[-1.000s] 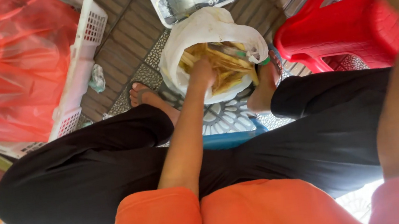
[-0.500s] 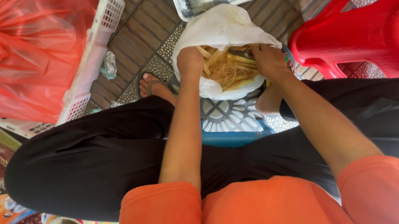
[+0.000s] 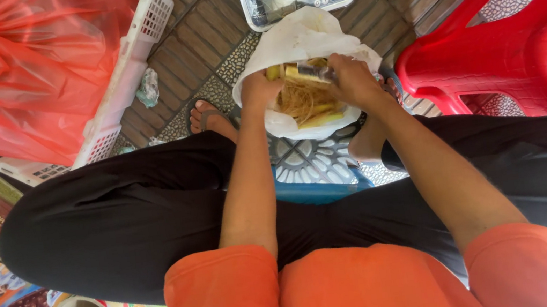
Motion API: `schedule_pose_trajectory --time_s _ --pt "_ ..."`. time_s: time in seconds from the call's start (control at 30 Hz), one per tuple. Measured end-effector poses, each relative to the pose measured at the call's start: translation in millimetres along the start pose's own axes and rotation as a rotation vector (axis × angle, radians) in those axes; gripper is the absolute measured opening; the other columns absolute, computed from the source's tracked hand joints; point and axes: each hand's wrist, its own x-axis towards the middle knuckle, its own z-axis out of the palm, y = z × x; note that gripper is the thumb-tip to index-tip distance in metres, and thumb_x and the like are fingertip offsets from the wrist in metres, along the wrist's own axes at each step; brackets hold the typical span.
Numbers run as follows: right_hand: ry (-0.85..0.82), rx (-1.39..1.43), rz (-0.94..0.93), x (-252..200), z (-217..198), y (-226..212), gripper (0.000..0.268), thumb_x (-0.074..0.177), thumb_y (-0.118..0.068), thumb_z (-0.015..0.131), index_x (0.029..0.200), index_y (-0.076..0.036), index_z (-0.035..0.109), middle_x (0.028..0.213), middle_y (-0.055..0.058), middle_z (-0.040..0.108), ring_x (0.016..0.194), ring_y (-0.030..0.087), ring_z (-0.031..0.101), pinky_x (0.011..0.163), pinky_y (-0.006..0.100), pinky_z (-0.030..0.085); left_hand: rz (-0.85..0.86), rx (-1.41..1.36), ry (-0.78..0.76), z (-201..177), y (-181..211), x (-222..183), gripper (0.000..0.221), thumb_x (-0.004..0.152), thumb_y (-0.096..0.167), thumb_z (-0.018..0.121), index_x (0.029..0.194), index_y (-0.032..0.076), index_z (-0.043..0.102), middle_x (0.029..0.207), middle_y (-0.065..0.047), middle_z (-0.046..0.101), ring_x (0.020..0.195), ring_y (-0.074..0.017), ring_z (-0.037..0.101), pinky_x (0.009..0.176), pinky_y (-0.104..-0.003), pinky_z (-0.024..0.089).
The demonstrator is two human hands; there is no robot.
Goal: Peeling the husks off baby corn and placing them on a digital scale for weighing.
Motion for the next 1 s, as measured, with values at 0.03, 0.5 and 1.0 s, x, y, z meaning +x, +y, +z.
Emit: schedule_pose_trajectory --time_s 0.03,0.5,1.0 --pt "0.028 0.065 -0.031 0.5 -0.9 -3.7 0.038 0.082 -0.011 0.069 0.115 -0.002 0.054 0.11 0.025 0.063 0.105 0.044 0.06 0.088 0.053 0.047 0.043 -0.089 -0.104 8.6 -13.0 11.9 0.043 0.063 0.029 0.081 0.101 0.01 0.077 0.095 -0.018 0.074 0.089 -0.0345 0.072 0.078 -0.043 0.056" --pt "-0.123 0.227 -0.245 -5.0 6.4 -41.0 0.035 0.082 -0.009 0.064 0.116 -0.006 0.057 0.112 0.02 0.065 0.103 0.041 0.063 0.086 0.049 0.051 0.02 0.009 -0.094 17.2 -25.9 -23.5 0.02 0.086 0.011 0.067 0.105 0.007 0.072 0.105 -0.015 0.074 0.101 -0.0324 0.071 0.085 -0.042 0.056" --pt "-0.118 -0.152 0.061 3.3 25.1 -26.2 0.049 0.08 -0.016 0.066 0.129 -0.012 0.064 0.128 0.018 0.065 0.114 0.04 0.062 0.096 0.051 0.049 0.16 0.025 -0.192 11.2 -23.5 -38.4 0.02 0.091 0.02 0.064 0.1 0.009 0.077 0.108 -0.016 0.077 0.106 -0.034 0.073 0.097 -0.042 0.057"
